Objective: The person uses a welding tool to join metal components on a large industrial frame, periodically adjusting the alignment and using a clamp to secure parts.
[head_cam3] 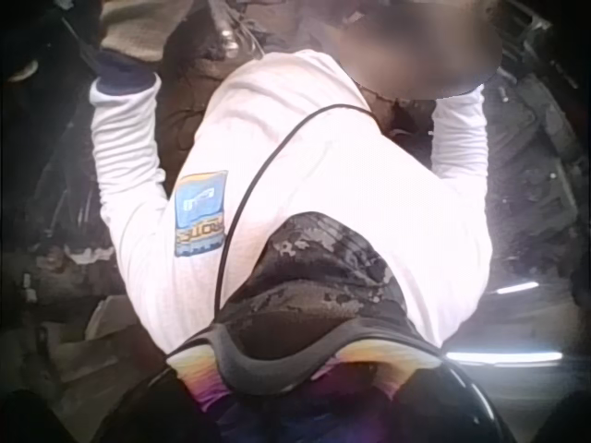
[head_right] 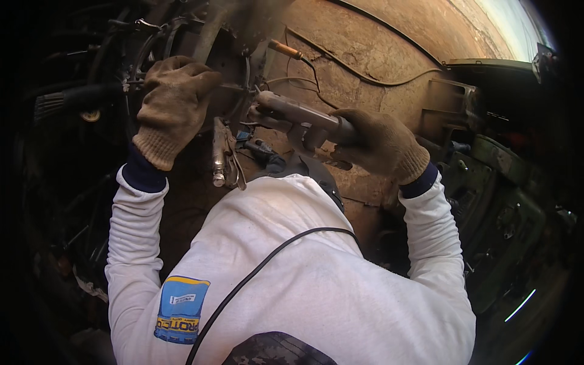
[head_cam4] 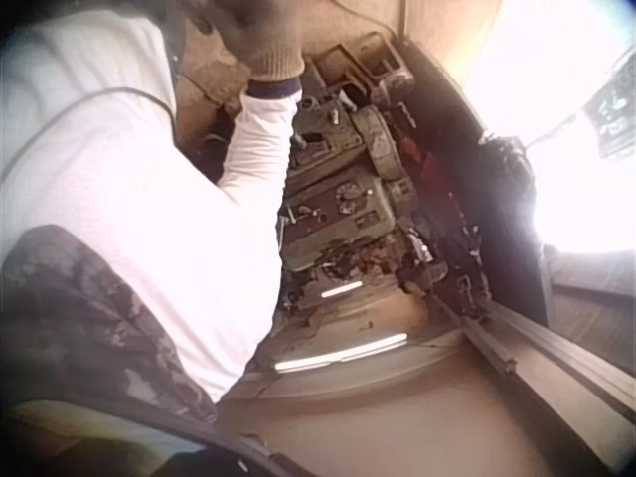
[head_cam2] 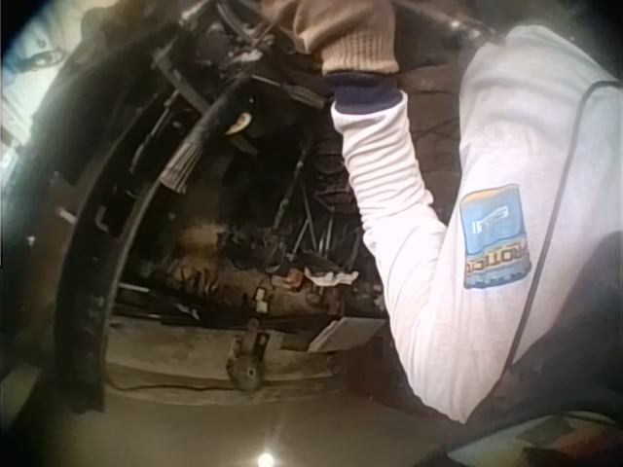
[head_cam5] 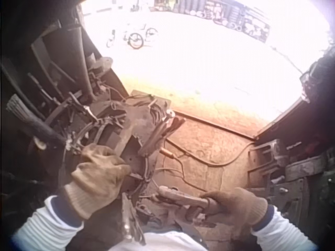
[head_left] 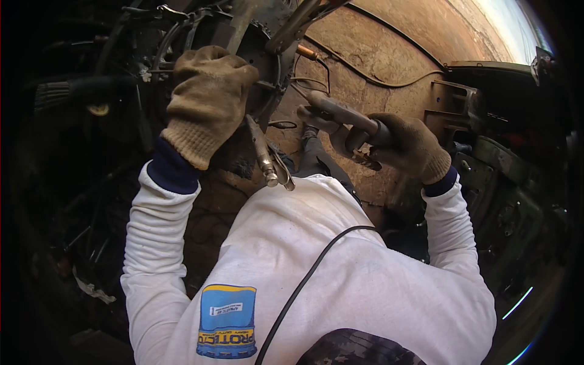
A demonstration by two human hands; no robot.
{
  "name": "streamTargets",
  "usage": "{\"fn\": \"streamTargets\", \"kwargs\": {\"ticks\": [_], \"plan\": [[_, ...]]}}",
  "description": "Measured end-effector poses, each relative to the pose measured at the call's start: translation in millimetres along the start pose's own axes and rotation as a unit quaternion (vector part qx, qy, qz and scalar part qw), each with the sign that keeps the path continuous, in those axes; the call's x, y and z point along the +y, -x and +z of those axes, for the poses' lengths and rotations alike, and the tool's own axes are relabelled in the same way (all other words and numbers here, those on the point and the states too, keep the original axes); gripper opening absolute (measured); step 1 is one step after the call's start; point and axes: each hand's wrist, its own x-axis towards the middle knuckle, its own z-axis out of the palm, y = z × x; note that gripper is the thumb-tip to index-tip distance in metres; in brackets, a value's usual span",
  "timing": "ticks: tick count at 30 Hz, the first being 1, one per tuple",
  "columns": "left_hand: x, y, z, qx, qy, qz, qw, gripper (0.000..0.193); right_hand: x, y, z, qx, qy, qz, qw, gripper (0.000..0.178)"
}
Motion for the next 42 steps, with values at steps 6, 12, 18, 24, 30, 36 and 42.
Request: {"fn": "streamTargets", "kwargs": {"ticks": [6,12,18,24,30,36,42], "plan": [[1,1,-2,0.011,0.013,-0.001,1.000,0.014,31,9,22,-0.023,-0.316,0.085,0.945,0.067],[4,-1,-1,0.008,0.018,-0.023,1.000,0.017,41,-3,27,0.004,-0.352,0.050,0.935,0.066],[7,-3,-7,0.008,0.014,-0.012,1.000,0.019,43,-18,16,-0.025,-0.398,0.062,0.915,0.064],[7,-6,-9,0.021,0.010,-0.001,1.000,0.020,45,-27,15,-0.068,-0.453,0.096,0.884,0.065],[7,-8,-8,0.018,0.016,-0.001,1.000,0.022,47,-36,13,-0.074,-0.438,0.057,0.894,0.062],[10,-11,-13,0.005,-0.027,0.018,0.999,0.023,48,-38,9,-0.085,-0.444,0.065,0.890,0.058],[15,-13,-13,-0.021,-0.034,-0.003,0.999,0.023,52,-37,12,-0.093,-0.438,0.067,0.892,0.060]]}}
